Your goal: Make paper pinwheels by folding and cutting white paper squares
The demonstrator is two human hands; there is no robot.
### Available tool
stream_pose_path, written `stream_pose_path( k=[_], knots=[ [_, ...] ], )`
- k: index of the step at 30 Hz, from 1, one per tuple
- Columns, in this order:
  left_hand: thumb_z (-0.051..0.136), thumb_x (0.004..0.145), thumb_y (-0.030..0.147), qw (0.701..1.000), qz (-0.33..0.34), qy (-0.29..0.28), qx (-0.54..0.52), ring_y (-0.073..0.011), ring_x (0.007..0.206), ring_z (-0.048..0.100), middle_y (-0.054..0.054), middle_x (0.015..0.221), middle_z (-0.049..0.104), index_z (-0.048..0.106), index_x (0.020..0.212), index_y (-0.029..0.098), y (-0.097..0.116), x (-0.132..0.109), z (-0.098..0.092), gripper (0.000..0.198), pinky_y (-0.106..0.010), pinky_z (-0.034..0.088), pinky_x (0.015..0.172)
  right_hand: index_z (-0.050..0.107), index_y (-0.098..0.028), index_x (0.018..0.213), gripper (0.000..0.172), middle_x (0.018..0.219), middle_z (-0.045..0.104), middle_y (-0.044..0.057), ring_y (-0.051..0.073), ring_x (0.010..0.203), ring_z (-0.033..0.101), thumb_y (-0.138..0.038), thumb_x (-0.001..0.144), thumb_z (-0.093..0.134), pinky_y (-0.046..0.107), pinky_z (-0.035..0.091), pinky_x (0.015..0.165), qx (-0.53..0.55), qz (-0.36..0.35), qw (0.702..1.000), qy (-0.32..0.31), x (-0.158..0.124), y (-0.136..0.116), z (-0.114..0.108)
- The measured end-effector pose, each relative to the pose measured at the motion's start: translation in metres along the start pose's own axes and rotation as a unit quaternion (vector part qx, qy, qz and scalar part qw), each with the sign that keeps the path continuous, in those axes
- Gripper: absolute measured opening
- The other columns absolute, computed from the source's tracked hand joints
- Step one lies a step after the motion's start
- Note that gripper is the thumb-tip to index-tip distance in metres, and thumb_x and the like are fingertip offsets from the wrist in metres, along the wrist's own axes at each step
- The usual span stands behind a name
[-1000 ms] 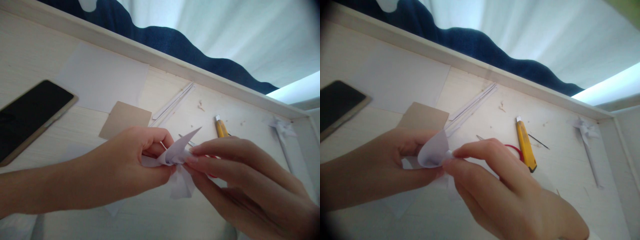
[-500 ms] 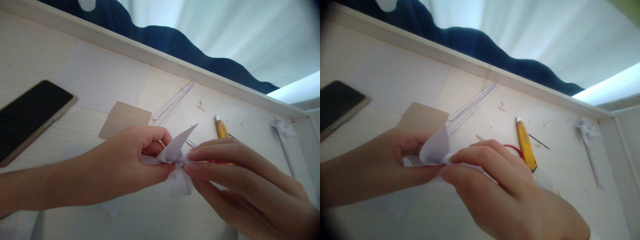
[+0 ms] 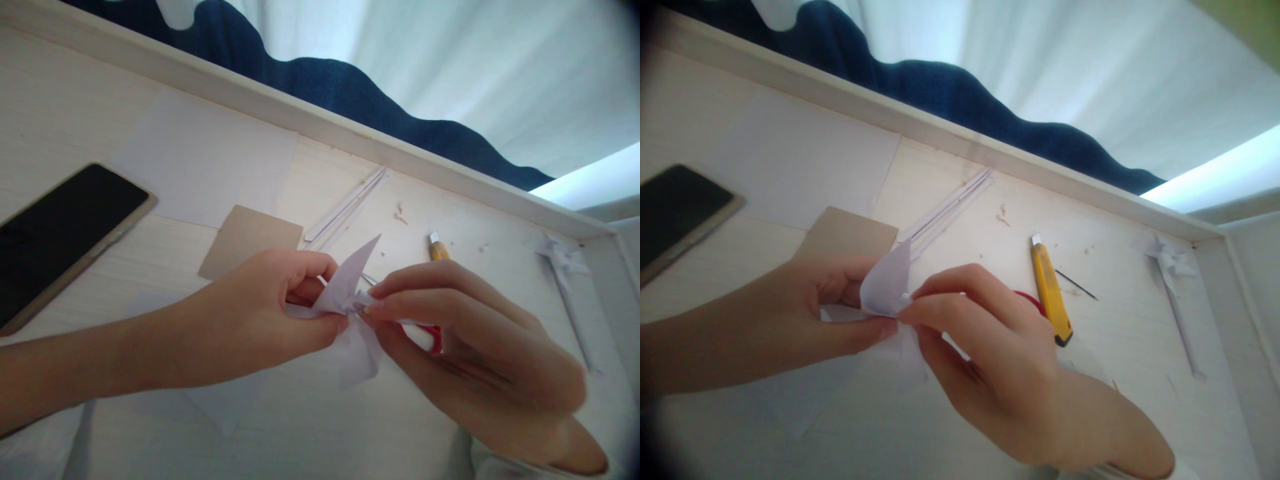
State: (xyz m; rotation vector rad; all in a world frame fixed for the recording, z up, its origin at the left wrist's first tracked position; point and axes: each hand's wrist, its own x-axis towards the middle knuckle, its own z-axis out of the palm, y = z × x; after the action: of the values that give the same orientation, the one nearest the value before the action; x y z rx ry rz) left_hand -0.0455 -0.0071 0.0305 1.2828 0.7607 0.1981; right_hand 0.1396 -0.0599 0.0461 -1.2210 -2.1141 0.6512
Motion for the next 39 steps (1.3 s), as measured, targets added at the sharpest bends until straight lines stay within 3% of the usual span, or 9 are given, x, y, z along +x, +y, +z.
stream_pose_path(
  k=[8,15,21,26,33,39],
  knots=[
    [0.052,0.072,0.013,0.998,-0.062,-0.007,-0.026,-0.0148,0.074,0.062,0.002,0.073,0.065,0.054,0.076,0.018,0.009,0.003,-0.002,0.007,-0.018,0.045,0.057,0.061,-0.020,0.084,0.024,0.088,0.059,0.002,0.013,0.074,0.058,-0.001,0.071,0.057,0.024,0.050,0.059,0.081,0.058,0.995,0.012,-0.002,0.005,0.007],
    [0.054,0.070,0.019,0.996,-0.076,-0.023,-0.041,-0.0162,0.071,0.063,0.003,0.070,0.064,0.054,0.078,0.019,0.000,0.009,-0.009,0.008,-0.019,0.044,0.054,0.053,-0.025,0.087,0.027,0.086,0.056,-0.003,0.012,0.078,0.056,-0.009,0.069,0.064,0.024,0.051,0.068,0.189,0.193,0.963,0.002,0.005,0.008,0.010],
    [0.056,0.068,0.020,0.998,-0.052,-0.030,-0.032,-0.0178,0.071,0.063,0.003,0.067,0.062,0.054,0.078,0.019,-0.009,0.014,-0.012,0.010,-0.022,0.044,0.057,0.048,-0.026,0.096,0.041,0.091,0.055,-0.001,0.013,0.086,0.055,-0.015,0.063,0.071,0.024,0.049,0.070,0.285,0.194,0.937,-0.049,0.008,0.014,0.006],
    [0.059,0.066,0.020,0.999,-0.036,-0.011,-0.035,-0.0140,0.063,0.061,0.002,0.067,0.063,0.056,0.082,0.017,-0.011,0.019,-0.014,0.016,-0.020,0.041,0.053,0.042,-0.025,0.106,0.044,0.100,0.053,0.005,0.016,0.088,0.054,-0.027,0.069,0.067,0.028,0.047,0.071,0.371,0.214,0.900,-0.081,0.000,0.029,-0.001],
    [0.057,0.067,0.018,0.998,-0.004,-0.030,0.050,-0.0089,0.050,0.054,0.002,0.061,0.063,0.060,0.085,0.018,0.008,0.023,-0.020,0.018,-0.016,0.035,0.043,0.047,-0.020,0.101,0.037,0.084,0.058,0.002,0.014,0.077,0.057,-0.039,0.072,0.061,0.031,0.045,0.075,0.451,0.281,0.837,-0.132,-0.016,0.044,0.003],
    [0.056,0.067,0.015,0.991,0.026,-0.051,0.117,-0.0097,0.054,0.055,0.002,0.065,0.064,0.061,0.084,0.016,0.021,0.034,-0.017,0.018,-0.019,0.041,0.051,0.053,-0.017,0.094,0.041,0.081,0.062,0.003,0.016,0.076,0.061,-0.030,0.060,0.072,0.029,0.049,0.067,0.465,0.291,0.823,-0.150,-0.025,0.045,0.011]
  ],
)
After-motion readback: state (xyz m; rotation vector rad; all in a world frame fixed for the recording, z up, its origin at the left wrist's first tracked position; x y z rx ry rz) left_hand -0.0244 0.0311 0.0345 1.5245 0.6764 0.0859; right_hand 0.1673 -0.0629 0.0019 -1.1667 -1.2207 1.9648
